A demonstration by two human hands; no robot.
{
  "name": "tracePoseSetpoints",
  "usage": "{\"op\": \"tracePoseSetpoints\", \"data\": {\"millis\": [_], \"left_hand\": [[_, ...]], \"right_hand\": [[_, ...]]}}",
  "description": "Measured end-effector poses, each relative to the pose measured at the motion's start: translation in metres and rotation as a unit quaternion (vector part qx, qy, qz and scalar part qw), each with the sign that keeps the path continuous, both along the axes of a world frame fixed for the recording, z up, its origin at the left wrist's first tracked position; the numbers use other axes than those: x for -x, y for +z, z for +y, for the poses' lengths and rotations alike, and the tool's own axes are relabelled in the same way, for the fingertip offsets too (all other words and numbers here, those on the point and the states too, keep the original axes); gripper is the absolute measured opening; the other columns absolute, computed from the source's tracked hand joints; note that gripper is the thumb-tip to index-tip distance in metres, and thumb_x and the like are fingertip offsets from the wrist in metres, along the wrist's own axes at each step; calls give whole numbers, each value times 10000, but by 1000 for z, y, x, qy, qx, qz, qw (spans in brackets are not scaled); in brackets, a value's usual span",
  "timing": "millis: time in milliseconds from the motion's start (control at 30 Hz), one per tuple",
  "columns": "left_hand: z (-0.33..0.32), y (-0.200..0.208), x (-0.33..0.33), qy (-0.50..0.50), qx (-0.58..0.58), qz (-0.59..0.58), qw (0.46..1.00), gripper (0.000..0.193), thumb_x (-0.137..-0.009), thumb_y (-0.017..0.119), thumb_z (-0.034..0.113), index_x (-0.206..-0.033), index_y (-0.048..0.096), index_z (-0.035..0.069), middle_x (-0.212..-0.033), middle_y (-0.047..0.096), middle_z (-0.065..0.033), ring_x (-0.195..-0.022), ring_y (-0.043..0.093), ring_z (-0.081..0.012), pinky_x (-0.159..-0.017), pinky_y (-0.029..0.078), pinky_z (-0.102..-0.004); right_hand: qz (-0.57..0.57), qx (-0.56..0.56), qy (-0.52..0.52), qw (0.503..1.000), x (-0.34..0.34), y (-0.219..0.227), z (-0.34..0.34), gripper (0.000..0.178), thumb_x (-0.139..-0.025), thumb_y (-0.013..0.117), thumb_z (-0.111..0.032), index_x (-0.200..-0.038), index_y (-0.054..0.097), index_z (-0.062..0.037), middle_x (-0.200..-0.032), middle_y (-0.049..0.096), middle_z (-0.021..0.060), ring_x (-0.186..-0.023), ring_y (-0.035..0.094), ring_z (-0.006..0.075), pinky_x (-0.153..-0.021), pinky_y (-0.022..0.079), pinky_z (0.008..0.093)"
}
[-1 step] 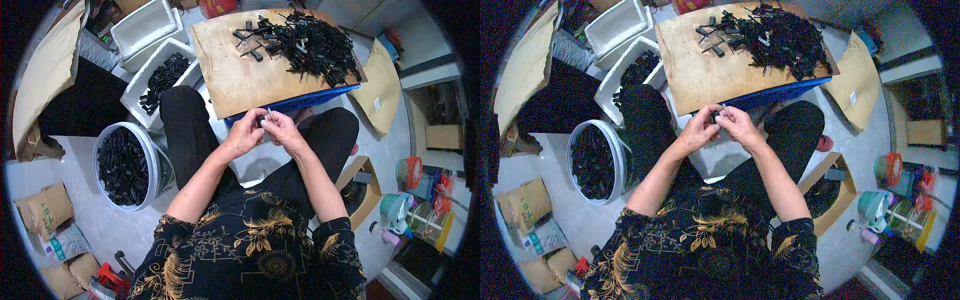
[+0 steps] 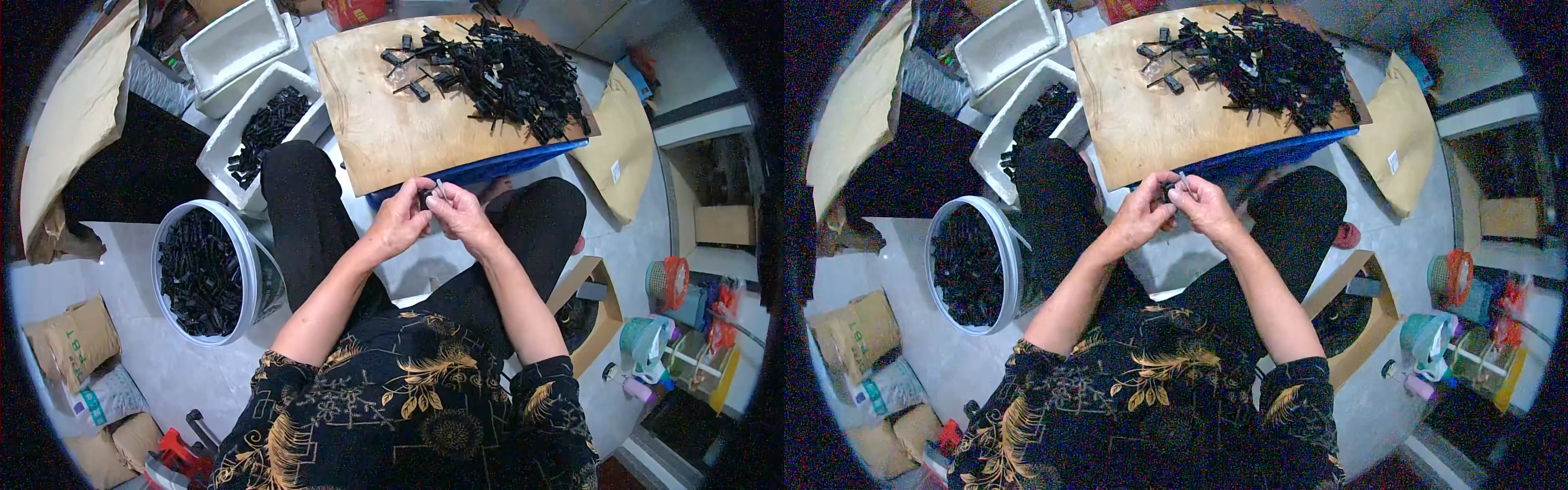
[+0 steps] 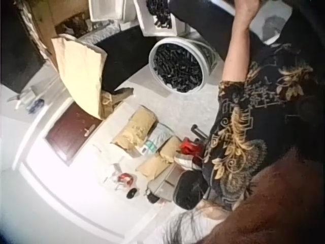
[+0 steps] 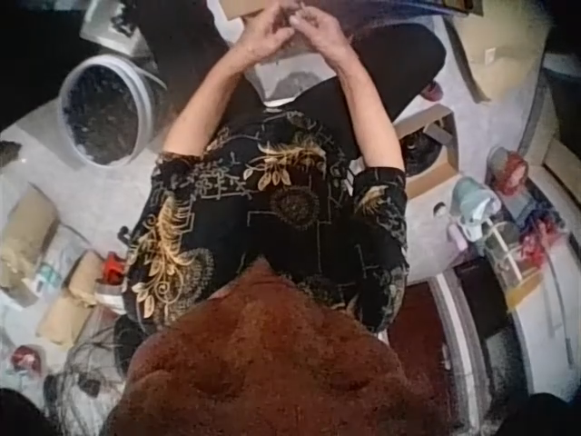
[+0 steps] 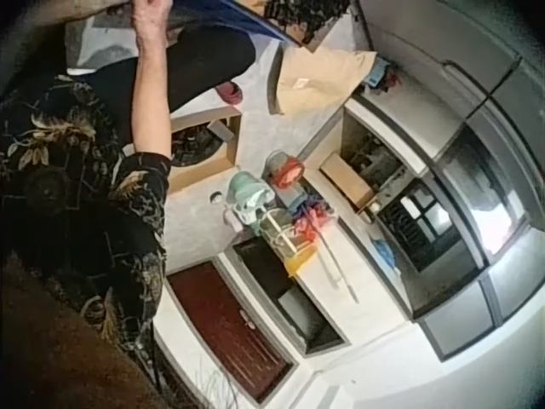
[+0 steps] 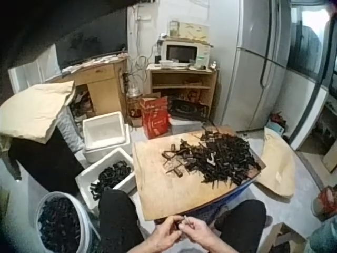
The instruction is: Assembling small black plastic parts by hand at a workbench.
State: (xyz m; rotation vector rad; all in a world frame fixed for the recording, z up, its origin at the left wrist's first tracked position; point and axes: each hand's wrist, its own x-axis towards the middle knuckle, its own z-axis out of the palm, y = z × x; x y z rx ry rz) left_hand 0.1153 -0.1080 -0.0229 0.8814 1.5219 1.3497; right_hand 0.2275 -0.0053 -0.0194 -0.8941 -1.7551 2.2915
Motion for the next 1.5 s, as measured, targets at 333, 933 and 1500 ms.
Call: {"op": "tracePoseSetpoints", "data": {"millis": [333, 933, 1500], "left_hand": [[6, -7, 8, 45, -4, -54, 998, 226, -811, 475, -35, -1013, 396, 30, -665, 513, -50, -556, 528, -97, -487, 440, -244], [32, 29, 115, 373, -117, -347, 853, 248, -818, 462, -13, -1039, 351, -3, -810, 562, -151, -633, 596, -214, -476, 440, -238], [49, 19, 160, 285, -5, -313, 906, 215, -837, 535, 253, -881, 490, 48, -746, 573, -89, -544, 520, -153, -463, 435, -307]], "right_hand": [[5, -192, 39, 981, 8, -1, -6, 198, -933, 392, -190, -946, 485, -15, -701, 524, 48, -632, 520, 107, -572, 429, 255], [-93, -432, -16, 897, 101, -13, 105, 318, -818, 576, -293, -948, 509, -10, -762, 576, 109, -677, 559, 225, -609, 457, 347], [-125, -677, 36, 725, 118, -29, 126, 210, -810, 531, -192, -909, 467, -19, -704, 569, 205, -650, 556, 393, -571, 418, 478]]}}
